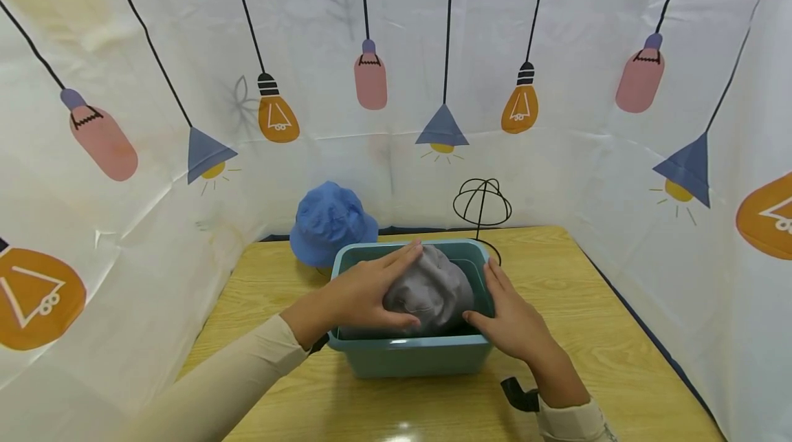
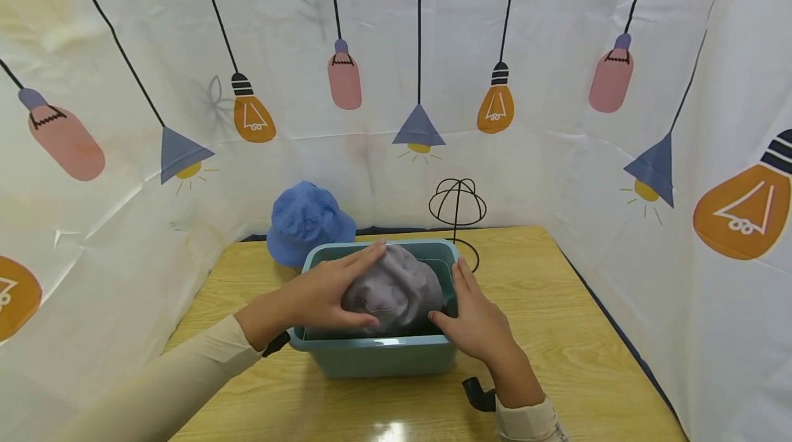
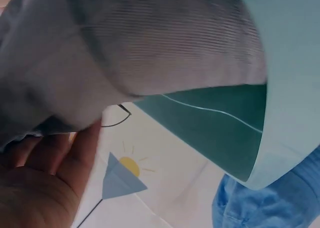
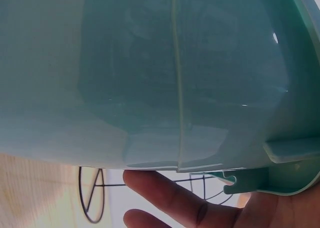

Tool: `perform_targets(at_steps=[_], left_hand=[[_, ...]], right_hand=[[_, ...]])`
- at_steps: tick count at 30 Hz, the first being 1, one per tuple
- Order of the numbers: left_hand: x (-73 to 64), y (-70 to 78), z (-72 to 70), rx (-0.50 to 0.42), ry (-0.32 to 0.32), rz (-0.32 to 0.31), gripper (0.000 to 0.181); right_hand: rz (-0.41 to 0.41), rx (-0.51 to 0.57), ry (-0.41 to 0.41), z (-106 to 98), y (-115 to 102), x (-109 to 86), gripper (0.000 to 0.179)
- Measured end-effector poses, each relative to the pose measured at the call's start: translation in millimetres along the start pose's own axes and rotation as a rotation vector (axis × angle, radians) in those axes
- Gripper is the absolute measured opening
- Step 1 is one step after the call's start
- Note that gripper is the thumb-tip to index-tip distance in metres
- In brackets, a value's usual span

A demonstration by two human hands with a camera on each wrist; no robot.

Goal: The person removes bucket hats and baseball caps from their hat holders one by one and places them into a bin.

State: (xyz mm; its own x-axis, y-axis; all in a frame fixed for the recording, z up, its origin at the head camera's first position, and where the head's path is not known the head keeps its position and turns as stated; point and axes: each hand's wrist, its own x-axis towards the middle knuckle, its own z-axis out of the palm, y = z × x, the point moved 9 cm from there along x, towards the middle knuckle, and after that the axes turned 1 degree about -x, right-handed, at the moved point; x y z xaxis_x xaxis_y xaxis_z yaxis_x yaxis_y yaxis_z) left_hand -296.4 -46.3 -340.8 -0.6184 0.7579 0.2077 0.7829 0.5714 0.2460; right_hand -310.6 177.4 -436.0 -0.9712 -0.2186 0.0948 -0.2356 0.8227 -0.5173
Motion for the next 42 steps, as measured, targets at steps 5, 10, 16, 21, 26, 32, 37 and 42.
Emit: perform_targets(at_steps=[5, 10, 16, 21, 26, 32, 37, 42], left_hand=[[1.6, -6.0, 6.9, 0.060, -0.049, -0.020, 0.109], [4.7, -10.4, 10.9, 0.087, -0.104, -0.016, 0.103], [10.6, -12.4, 5.7, 0.067, -0.141, -0.012, 0.092], [18.3, -6.3, 3.2, 0.105, -0.179, 0.021, 0.093], [29.4, -4.3, 10.5, 0.114, -0.240, 0.019, 0.104], [39.5, -10.9, 26.8, 0.111, -0.285, 0.023, 0.110], [45.8, -17.5, 37.9, 0.121, -0.304, 0.027, 0.110], [49.5, -22.8, 49.3, 0.106, -0.326, 0.036, 0.111]], right_hand=[[0.006, 0.008, -0.005, 0.3, -0.6, -0.2, 0.101], [0.006, 0.002, -0.004, 0.3, -1.0, 0.0, 0.101], [0.003, -0.002, -0.003, -0.5, -1.9, 0.3, 0.101], [-0.003, -0.001, -0.004, -0.8, -1.5, 0.5, 0.100], [-0.006, -0.009, 0.005, -1.5, -0.6, 1.0, 0.100], [-0.008, 0.003, 0.003, -0.6, -1.9, -0.3, 0.100], [-0.003, -0.002, 0.004, -0.3, -1.7, -0.4, 0.101], [0.000, 0.001, 0.007, -0.4, -1.7, -0.1, 0.101]])
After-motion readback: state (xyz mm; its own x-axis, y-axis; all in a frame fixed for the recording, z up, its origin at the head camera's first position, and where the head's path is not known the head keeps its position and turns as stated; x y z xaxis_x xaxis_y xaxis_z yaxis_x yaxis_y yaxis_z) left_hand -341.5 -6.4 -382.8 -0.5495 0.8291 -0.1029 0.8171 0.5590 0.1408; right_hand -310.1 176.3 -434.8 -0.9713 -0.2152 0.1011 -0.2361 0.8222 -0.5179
